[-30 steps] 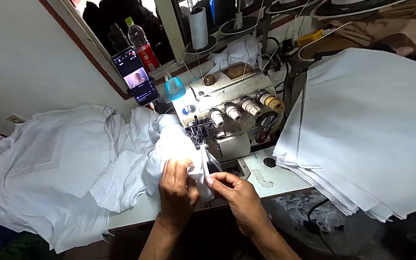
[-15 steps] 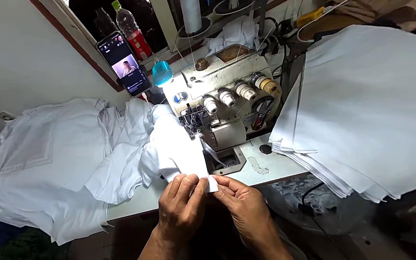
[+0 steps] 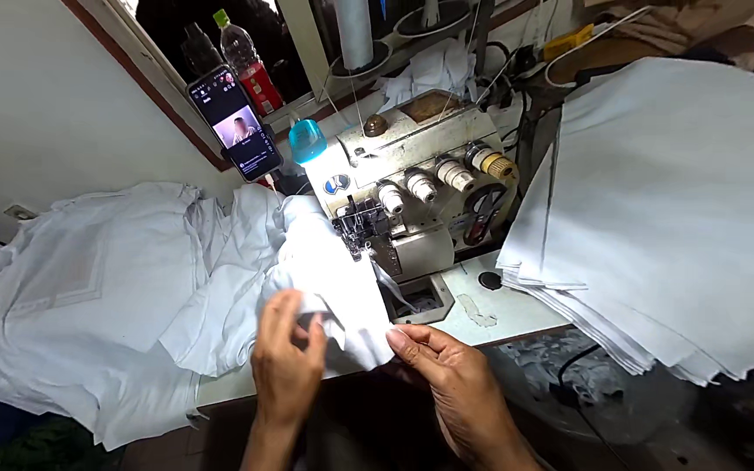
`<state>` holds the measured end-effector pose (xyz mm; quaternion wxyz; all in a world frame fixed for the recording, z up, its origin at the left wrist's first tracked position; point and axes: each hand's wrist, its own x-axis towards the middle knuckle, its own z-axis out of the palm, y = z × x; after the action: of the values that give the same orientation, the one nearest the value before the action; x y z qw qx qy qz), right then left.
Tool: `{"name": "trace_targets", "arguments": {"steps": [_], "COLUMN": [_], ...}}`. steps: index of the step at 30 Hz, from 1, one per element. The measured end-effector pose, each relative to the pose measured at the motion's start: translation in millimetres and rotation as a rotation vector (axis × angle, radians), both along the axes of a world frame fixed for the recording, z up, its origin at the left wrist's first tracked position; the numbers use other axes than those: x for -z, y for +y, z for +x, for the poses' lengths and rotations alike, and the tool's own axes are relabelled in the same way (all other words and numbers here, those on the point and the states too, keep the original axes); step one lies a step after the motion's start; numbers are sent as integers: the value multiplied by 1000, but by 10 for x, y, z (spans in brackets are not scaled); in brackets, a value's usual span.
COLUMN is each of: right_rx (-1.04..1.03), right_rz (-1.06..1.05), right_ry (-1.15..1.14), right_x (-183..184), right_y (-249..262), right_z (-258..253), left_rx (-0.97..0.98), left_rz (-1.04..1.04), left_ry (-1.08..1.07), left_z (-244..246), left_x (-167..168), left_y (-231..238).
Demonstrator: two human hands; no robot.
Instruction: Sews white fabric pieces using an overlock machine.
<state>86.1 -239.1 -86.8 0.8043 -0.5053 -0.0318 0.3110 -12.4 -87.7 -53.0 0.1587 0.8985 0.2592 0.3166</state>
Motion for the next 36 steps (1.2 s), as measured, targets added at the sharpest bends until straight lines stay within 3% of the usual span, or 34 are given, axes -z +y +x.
{"name": "trace_targets", "arguments": {"steps": [1,3,5,9,13,16,18,21,29,36], "right_rx": [2,0,7,11,68,-3,-39,12,-13,67], "right_rz": [17,36,32,31,39,-35,-58,-70,57,80], "right_ry": [23,43,10,-42,-39,-42,-42,-44,117,123], "right_x": [-12,-43,-54,2,99,102,80,74,-114,-174], "right_y": [5,-3,-15,53,94,-25,-62,-97,-112,412], "right_z": [-12,-56,-87,-264,-237,-119,-70,-79,-56,241], "left_rx": [-161,-265,-221,-218,-244,-217,-82,129,-19,37], "left_rz": [-143,-358,-269,76,-9,168,331,302,189,65], "left_ry": [131,358,390,249,240,85,-25,40,127,281], "left_z": [36,69,35,70,235,177,191,331,432,795], "left_x": [-30,-90,-273,-591,-386,-169,-76,125,86,-40], "left_y": [121,369,575,920,668,360,93,-200,-202,323]}}
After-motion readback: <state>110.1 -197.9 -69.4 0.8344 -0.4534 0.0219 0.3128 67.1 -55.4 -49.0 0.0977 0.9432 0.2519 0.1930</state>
